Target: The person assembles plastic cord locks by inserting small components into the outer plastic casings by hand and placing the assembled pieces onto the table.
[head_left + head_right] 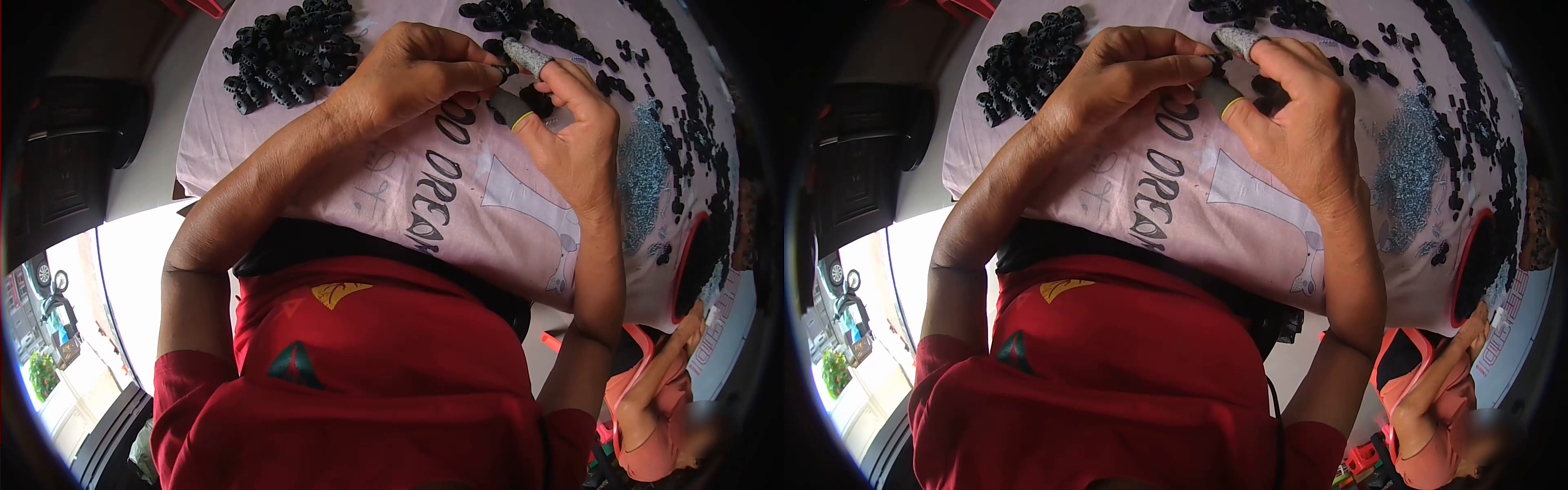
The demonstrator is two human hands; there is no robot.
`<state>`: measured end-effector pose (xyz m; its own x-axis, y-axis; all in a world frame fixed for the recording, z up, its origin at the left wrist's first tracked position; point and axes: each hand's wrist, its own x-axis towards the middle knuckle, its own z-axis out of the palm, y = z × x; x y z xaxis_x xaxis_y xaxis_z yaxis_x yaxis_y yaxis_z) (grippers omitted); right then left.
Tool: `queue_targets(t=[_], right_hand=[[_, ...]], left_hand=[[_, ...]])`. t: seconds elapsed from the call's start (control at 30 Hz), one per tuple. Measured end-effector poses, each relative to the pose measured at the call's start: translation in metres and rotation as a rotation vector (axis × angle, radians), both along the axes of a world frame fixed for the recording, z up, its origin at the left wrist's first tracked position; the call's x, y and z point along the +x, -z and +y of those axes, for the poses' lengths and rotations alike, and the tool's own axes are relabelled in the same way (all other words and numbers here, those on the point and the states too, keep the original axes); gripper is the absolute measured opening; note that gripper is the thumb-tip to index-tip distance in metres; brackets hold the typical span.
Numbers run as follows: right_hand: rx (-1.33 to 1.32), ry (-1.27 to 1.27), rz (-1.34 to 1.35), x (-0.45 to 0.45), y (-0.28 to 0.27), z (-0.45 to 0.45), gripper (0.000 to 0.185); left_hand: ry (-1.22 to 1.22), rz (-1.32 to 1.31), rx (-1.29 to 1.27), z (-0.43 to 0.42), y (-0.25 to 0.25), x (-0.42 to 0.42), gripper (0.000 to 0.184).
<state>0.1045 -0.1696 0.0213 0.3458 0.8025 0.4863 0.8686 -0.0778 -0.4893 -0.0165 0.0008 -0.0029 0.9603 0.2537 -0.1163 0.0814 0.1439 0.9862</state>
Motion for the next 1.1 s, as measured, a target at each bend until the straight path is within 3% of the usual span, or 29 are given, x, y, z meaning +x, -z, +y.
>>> queue_targets(t=[0.33,0.63,1.1], right_hand=[[0.056,0.030,-0.244,-0.002,0.011,0.007,0.041],[0.063,0.023,-0.306,-0.002,0.012,0.006,0.039],[0.081,-0.002,-0.449,-0.006,0.015,0.010,0.029]], left_hand=[[-0.029,0.059,0.097,-0.004,-0.007,-0.003,0.026],[0.038,-0.043,0.121,-0.001,0.001,-0.002,0.029],[-0.064,-0.039,0.242,-0.009,0.001,-0.005,0.023]])
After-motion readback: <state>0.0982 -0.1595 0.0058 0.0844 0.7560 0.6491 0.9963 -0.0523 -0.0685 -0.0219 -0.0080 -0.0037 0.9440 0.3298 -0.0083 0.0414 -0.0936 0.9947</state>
